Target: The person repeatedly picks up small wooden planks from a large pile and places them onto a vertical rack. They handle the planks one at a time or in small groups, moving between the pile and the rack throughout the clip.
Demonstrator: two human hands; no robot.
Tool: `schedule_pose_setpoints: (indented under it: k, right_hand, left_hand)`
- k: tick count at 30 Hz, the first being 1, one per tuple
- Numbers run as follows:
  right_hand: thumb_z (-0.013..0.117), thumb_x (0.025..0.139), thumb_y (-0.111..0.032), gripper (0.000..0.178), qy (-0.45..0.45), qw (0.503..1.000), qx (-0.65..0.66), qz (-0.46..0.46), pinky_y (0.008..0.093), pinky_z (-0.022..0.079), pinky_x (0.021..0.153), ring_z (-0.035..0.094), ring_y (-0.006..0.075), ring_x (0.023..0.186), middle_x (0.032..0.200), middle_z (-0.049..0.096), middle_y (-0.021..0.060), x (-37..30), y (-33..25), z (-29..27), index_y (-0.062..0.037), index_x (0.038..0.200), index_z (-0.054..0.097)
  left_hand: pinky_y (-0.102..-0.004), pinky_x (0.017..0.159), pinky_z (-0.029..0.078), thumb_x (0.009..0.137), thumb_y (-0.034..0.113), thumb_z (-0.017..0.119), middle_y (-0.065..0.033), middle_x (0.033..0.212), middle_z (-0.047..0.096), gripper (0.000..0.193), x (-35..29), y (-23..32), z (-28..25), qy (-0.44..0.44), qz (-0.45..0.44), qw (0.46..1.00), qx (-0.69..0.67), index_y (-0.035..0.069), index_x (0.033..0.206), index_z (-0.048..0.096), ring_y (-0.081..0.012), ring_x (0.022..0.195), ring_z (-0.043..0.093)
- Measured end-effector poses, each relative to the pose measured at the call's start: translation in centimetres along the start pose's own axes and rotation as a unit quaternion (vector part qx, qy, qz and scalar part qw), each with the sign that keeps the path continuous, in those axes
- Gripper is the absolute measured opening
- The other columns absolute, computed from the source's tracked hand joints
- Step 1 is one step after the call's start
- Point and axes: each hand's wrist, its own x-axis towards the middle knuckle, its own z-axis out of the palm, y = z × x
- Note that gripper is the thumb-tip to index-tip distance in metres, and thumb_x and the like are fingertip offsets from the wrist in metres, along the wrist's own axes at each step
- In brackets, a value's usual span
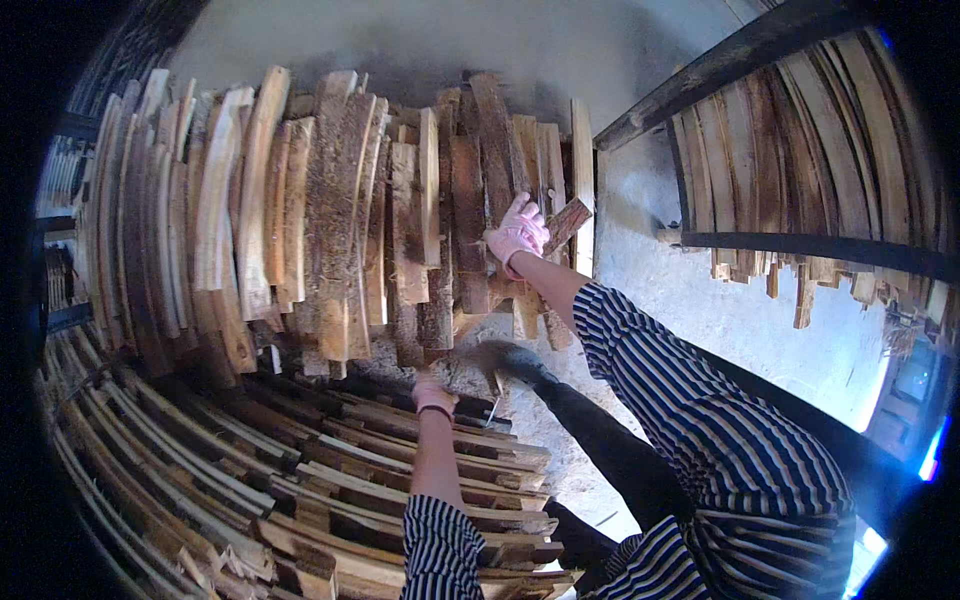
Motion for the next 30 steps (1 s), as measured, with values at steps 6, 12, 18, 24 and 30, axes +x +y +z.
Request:
schedule_pose_setpoints:
  k: [6, 12, 18, 24, 30]
  right_hand:
    - [0.081, 0.071, -0.038, 0.083, -0.028, 0.99, 0.12, 0.063, 0.0439, 0.05, 0.097, 0.056, 0.0365, 0.121, 0.135, 0.051, 0.0212, 0.9, 1.2, -0.8, -0.0086, 0.136, 0.039]
    - [0.076, 0.076, -0.027, 0.076, -0.067, 0.918, 0.391, 0.029, 0.0393, 0.05, 0.095, 0.061, 0.0267, 0.105, 0.117, 0.062, 0.0156, -8.3, 11.4, 2.7, -0.0053, 0.139, 0.04]
    - [0.08, 0.085, -0.029, 0.057, -0.217, 0.663, 0.686, 0.208, 0.0415, 0.057, 0.081, 0.068, 0.0236, 0.092, 0.109, 0.068, 0.0068, -12.7, 17.7, 7.9, -0.011, 0.131, 0.052]
    - [0.082, 0.08, -0.03, 0.082, -0.209, 0.682, 0.674, 0.192, 0.0436, 0.057, 0.087, 0.065, 0.0243, 0.105, 0.121, 0.063, 0.0051, -13.3, 18.9, 3.3, -0.0089, 0.146, 0.039]
    - [0.082, 0.082, -0.023, 0.085, -0.099, 0.705, 0.7, 0.055, 0.0396, 0.056, 0.088, 0.064, 0.0244, 0.105, 0.123, 0.062, 0.0113, -8.8, 16.2, -0.1, -0.0083, 0.15, 0.032]
  left_hand:
    - [-0.041, 0.097, 0.05, 0.099, 0.036, 0.052, -0.004, 0.136, 0.062, 0.044, 6.4, -5.0, 3.4, 0.147, 0.058, 0.641, -0.751, 0.016, 0.138, 0.056, -0.024, 0.125, 0.058]
    - [-0.0506, 0.091, 0.052, 0.101, 0.037, 0.052, -0.0083, 0.12, 0.064, 0.035, -5.0, 3.6, 3.3, -0.007, -0.177, 0.529, -0.83, 0.015, 0.126, 0.062, -0.0267, 0.103, 0.06]
    - [-0.0614, 0.068, 0.054, 0.09, 0.055, 0.069, -0.012, 0.089, 0.06, 0.046, -17.1, 12.8, 5.9, -0.186, -0.318, 0.568, -0.736, 0.016, 0.112, 0.061, -0.0375, 0.077, 0.061]
    - [-0.0645, 0.072, 0.054, 0.087, 0.054, 0.072, -0.0109, 0.089, 0.062, 0.045, -20.0, 16.1, 6.0, -0.234, -0.31, 0.572, -0.722, 0.016, 0.109, 0.062, -0.0341, 0.075, 0.062]
    - [-0.0428, 0.067, 0.059, 0.082, 0.054, 0.079, -0.0103, 0.081, 0.067, 0.049, -15.0, 19.2, 1.8, -0.21, -0.119, 0.744, -0.623, 0.01, 0.1, 0.065, -0.0234, 0.066, 0.066]
